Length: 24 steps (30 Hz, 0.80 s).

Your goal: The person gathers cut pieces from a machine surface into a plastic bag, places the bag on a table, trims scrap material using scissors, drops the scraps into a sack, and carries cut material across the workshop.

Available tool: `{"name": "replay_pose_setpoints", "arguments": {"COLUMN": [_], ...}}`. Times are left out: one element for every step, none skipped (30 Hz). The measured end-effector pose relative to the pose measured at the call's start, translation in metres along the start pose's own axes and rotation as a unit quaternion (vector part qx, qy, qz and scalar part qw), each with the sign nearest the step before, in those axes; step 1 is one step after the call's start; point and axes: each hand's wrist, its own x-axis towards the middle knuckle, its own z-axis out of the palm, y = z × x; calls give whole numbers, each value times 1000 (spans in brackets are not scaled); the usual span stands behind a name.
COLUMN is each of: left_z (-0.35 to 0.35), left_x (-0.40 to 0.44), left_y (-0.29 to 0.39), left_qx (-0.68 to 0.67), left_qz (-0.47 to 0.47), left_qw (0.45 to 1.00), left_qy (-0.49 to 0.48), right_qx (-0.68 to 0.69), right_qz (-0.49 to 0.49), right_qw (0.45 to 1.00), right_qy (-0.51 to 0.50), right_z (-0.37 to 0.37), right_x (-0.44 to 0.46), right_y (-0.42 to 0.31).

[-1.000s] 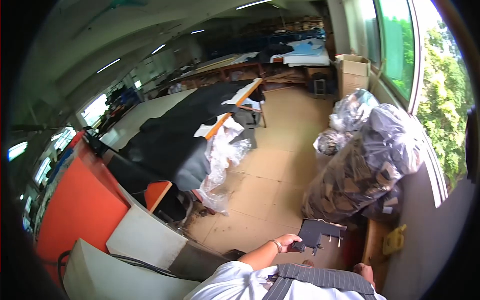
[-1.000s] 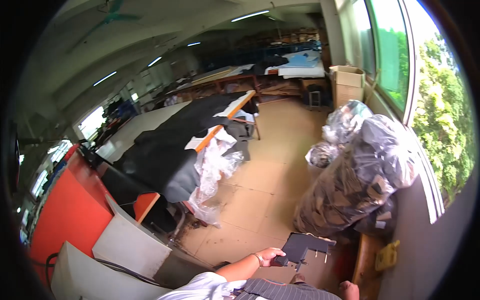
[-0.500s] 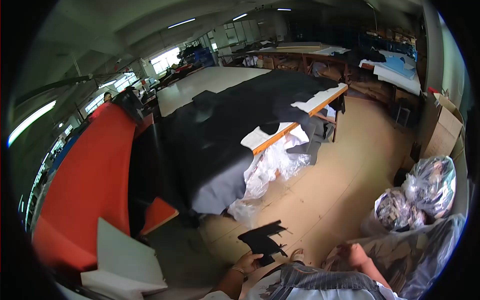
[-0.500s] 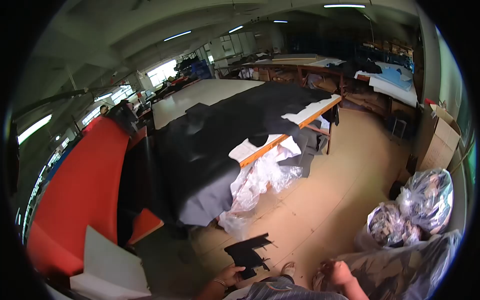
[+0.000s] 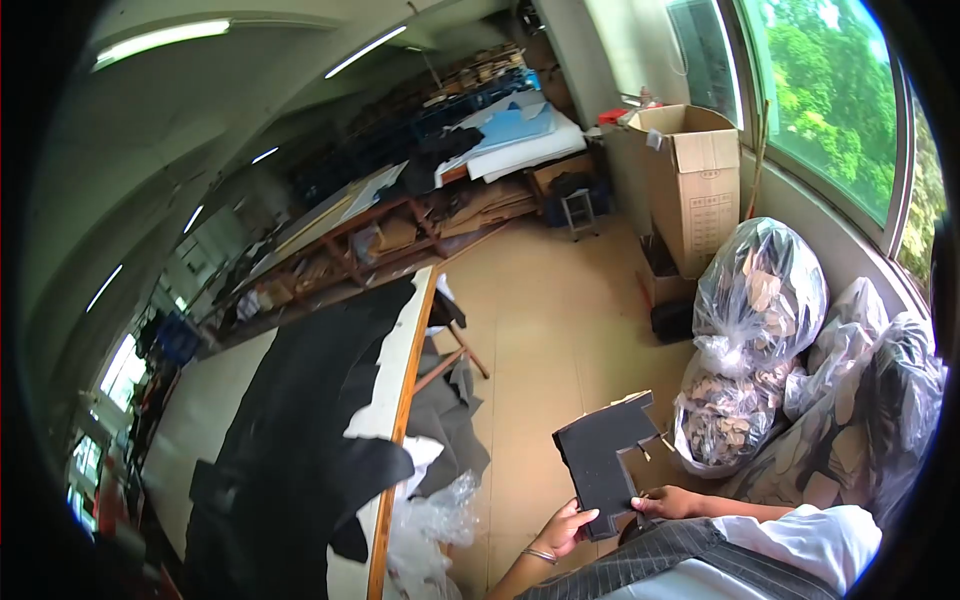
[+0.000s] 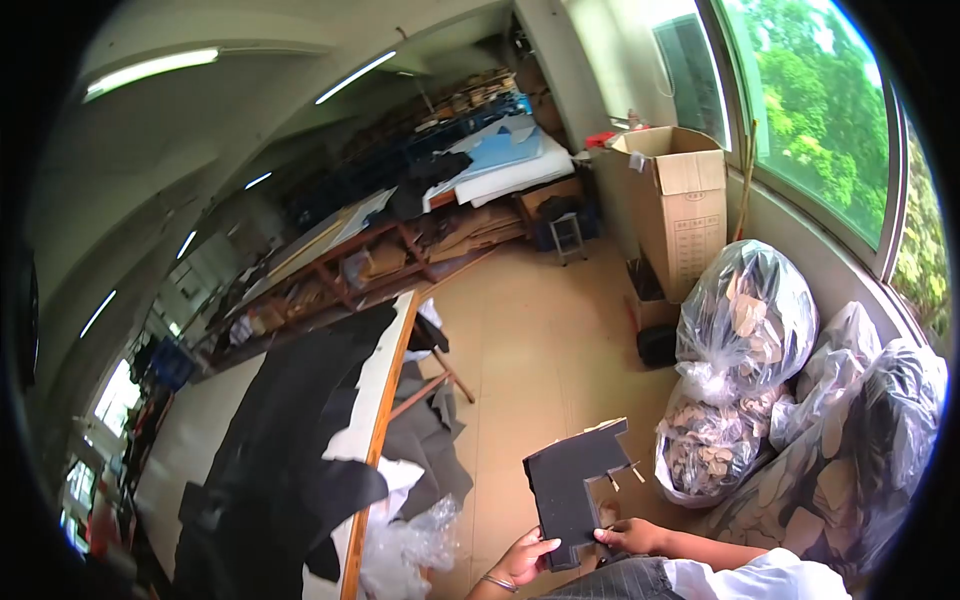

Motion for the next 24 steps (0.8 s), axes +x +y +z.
{"name": "replay_pose_setpoints", "arguments": {"left_z": [-5,-13,-23,-29,-32,-86,-107,-121,-125,-115,-110,-116,-119,-126,-153,-198,-243,-289,-332,-360,-305,-328,-348,-359], "left_x": [24,46,69,89,104,140,158,174,184,189,193,199,208,221,240,263,290,323,353,377,363,392,430,462], "left_y": [24,44,64,92,113,114,136,154,175,205,234,263,286,303,308,309,314,316,316,331,429,454,460,474], "left_qx": [-8,1,-25,-46,-54,-15,-15,-21,-21,-110,-200,-241,-234,-227,-234,-188,-138,-138,-192,-239,-264,-262,-97,71], "left_qz": [12,6,1,-4,30,-10,-39,-68,-85,-73,-60,-77,-41,-4,-11,-43,-73,-79,-188,-296,-377,-387,-278,-146], "left_qw": [999,999,999,998,998,999,998,996,994,991,978,967,971,973,972,980,986,986,961,923,882,877,956,976], "left_qy": [-31,-38,-40,-38,-10,-51,-52,-59,-62,-21,22,-45,-9,30,27,43,57,52,58,61,-101,-117,13,147], "right_qx": [88,97,128,161,99,92,79,62,80,94,91,84,80,76,77,40,3,6,-77,-158,-197,-192,-203,-207], "right_qz": [51,49,49,43,15,-11,-1,14,-14,-38,-24,-10,-5,-2,8,-12,-33,-28,-85,-140,-121,-78,-13,68], "right_qw": [995,994,990,985,995,996,997,998,996,994,994,994,993,993,993,991,988,989,985,972,972,978,976,969], "right_qy": [-17,-8,-27,-49,0,13,-8,-27,-36,-43,-56,-70,-82,-95,-94,-124,-152,-148,-127,-101,-26,24,82,120], "right_z": [-21,-37,-52,-72,-95,-115,-134,-153,-166,-179,-190,-202,-213,-223,-231,-242,-258,-277,-294,-312,-328,-345,-370,-390], "right_x": [18,54,100,123,133,150,178,211,245,275,297,318,339,361,386,417,449,477,503,528,554,592,600,609], "right_y": [-9,-1,10,-23,-49,-80,-101,-115,-125,-136,-154,-174,-193,-207,-214,-222,-231,-238,-241,-245,-236,-210,-201,-178]}}
